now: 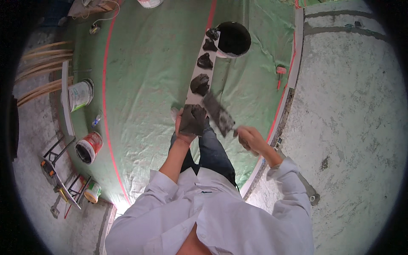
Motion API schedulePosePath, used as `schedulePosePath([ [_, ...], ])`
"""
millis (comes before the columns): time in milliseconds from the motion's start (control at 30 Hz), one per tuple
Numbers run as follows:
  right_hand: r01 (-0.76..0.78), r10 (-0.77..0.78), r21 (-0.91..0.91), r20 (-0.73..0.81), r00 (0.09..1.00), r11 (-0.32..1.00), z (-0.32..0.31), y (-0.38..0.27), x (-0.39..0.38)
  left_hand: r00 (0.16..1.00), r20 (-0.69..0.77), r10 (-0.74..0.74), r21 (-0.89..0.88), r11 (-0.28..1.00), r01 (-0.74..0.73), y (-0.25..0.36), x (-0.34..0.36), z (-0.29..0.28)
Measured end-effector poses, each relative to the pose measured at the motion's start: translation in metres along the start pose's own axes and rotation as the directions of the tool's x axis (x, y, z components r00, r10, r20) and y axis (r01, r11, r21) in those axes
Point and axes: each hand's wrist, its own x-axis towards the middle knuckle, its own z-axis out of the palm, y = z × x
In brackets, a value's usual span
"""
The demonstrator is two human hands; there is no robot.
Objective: Applying mortar to a tile strip and fixing it to a wall.
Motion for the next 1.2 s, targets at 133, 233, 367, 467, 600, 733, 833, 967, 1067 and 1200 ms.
schedulePosePath([
  [133, 0.051, 0.035, 0.424, -0.193, 0.981, 0.904, 0.008, -0.016, 0.091, 0.998, 0.059, -0.004, -0.041, 0.999, 0.006, 0.010, -0.004, -0.018],
  [233, 0.049, 0.006, 0.449, -0.119, 0.993, 0.892, 0.015, -0.027, 0.123, 1.000, 0.020, -0.014, -0.027, 1.000, 0.015, 0.012, -0.002, -0.013],
  [367, 0.059, 0.010, 0.317, -0.212, 0.977, 0.947, 0.002, 0.002, 0.122, 0.999, -0.033, 0.030, -0.045, 0.998, -0.032, -0.001, 0.002, 0.009],
  [467, -0.023, 0.088, 0.203, -0.318, 0.944, 0.979, -0.020, 0.026, 0.116, 0.999, -0.026, -0.021, -0.027, 0.999, 0.021, 0.002, 0.001, 0.014],
  [600, 0.020, 0.129, 0.361, -0.383, 0.915, 0.932, -0.055, 0.023, 0.114, 0.995, 0.096, -0.034, -0.007, 0.999, 0.035, 0.001, -0.001, 0.021],
  [733, 0.026, 0.206, 0.554, -0.352, 0.913, 0.832, -0.120, 0.015, 0.178, 0.997, -0.071, 0.023, 0.109, 0.994, -0.015, 0.005, 0.003, 0.018],
  [833, -0.001, 0.184, 0.575, -0.260, 0.948, 0.818, -0.183, 0.000, 0.270, 0.981, -0.188, 0.053, 0.212, 0.977, -0.012, 0.008, 0.007, -0.004],
  [967, 0.052, 0.099, 0.508, -0.266, 0.959, 0.860, -0.261, -0.019, 0.387, 0.979, -0.202, 0.026, 0.039, 0.999, -0.018, 0.003, 0.025, -0.030],
  [1067, -0.280, -0.281, -0.658, -0.612, 0.739, 0.699, -0.270, -0.027, 0.443, 0.970, -0.235, 0.061, 0.000, 0.998, -0.062, 0.002, 0.021, -0.039],
  [1200, -0.310, -0.411, -0.896, -0.425, 0.807, 0.317, -0.328, 0.002, 0.461, 0.969, -0.246, 0.025, -0.135, 0.989, -0.060, -0.012, 0.038, -0.023],
])
